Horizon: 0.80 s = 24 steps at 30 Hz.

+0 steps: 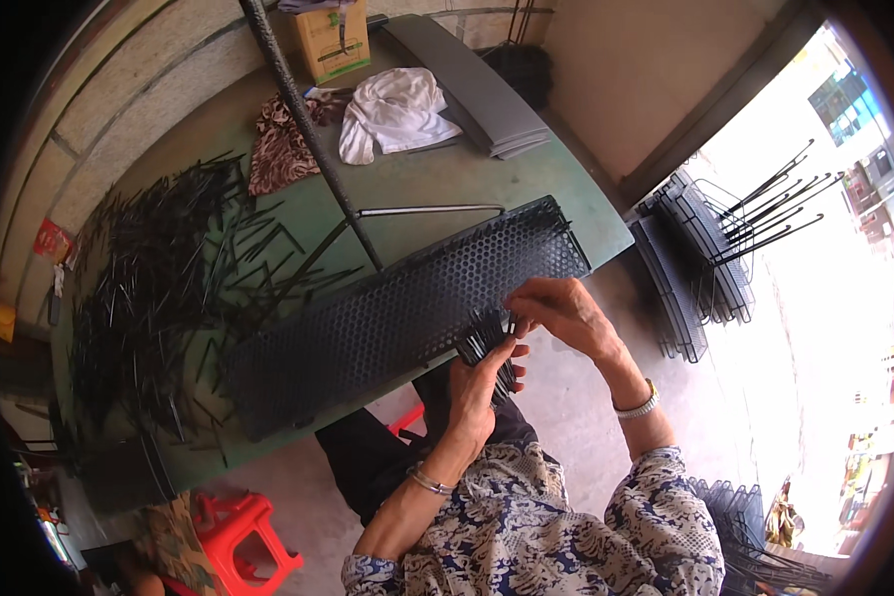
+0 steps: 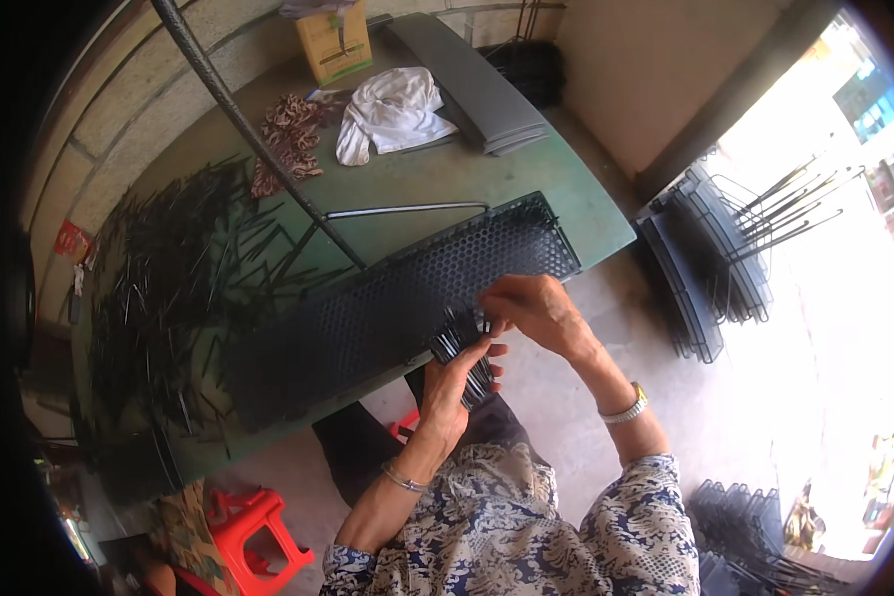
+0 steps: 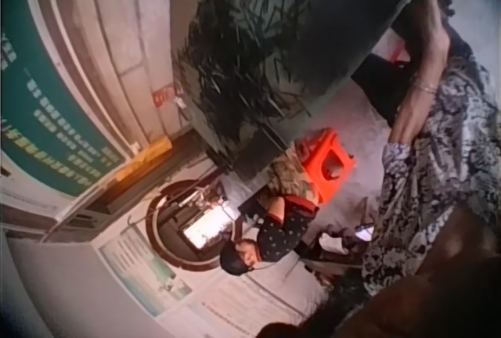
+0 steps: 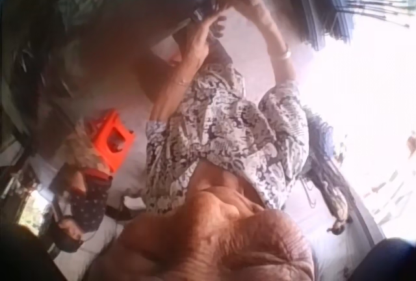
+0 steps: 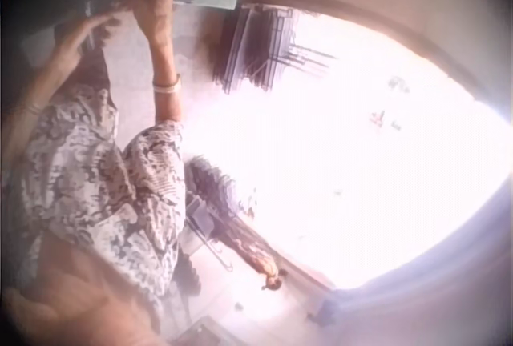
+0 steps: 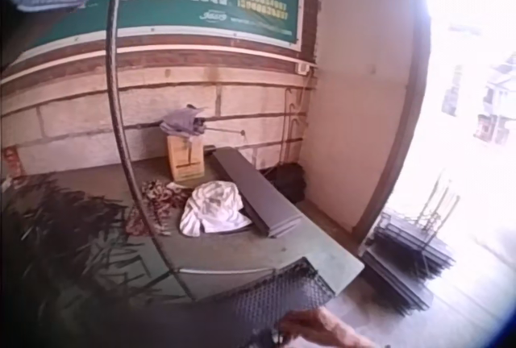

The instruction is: The person gathers plastic strips from a table and inserts them individually into the holes of a perforated panel by hand.

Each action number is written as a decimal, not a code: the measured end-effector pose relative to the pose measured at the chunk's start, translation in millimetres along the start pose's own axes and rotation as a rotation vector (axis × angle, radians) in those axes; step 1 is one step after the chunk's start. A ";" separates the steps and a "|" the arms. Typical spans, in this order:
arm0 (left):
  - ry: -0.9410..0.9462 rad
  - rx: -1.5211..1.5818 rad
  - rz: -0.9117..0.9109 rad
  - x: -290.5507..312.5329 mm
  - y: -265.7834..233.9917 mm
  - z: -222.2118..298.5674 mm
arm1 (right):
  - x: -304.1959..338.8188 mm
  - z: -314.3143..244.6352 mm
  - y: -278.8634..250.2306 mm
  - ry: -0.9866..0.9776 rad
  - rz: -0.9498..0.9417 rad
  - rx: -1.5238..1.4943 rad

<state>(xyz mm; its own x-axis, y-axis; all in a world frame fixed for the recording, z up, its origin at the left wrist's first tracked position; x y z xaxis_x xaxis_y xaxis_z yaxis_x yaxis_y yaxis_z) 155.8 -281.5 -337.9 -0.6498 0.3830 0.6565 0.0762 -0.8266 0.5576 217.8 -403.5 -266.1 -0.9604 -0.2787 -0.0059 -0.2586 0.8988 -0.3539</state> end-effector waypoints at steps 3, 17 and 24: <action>-0.087 0.144 0.001 -9.5 -9.6 -11.9 | -1.4 -13.8 -28.6 -0.099 0.239 0.076; -0.233 0.251 -0.080 -22.5 -2.2 -30.9 | -31.1 -4.5 -81.3 -0.385 0.748 0.570; -0.256 0.313 -0.121 -23.6 1.3 -33.9 | -33.4 0.6 -74.9 -0.394 0.731 0.622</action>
<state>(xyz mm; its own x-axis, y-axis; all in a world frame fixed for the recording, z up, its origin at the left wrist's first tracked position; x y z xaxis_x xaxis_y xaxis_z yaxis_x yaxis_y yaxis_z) 145.6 -305.6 -369.9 -0.4621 0.5928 0.6596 0.2626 -0.6189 0.7402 269.3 -461.7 -240.0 -0.7300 0.0731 -0.6795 0.5809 0.5903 -0.5605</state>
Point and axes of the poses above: each hand's wrist, its own x-axis away from the middle knuckle, its own y-axis out of the palm, z = x × y, the point moved 8 cm from there along -x, towards the middle knuckle, and after that the axes turned 12 degrees about -y, right-handed, at the moved point
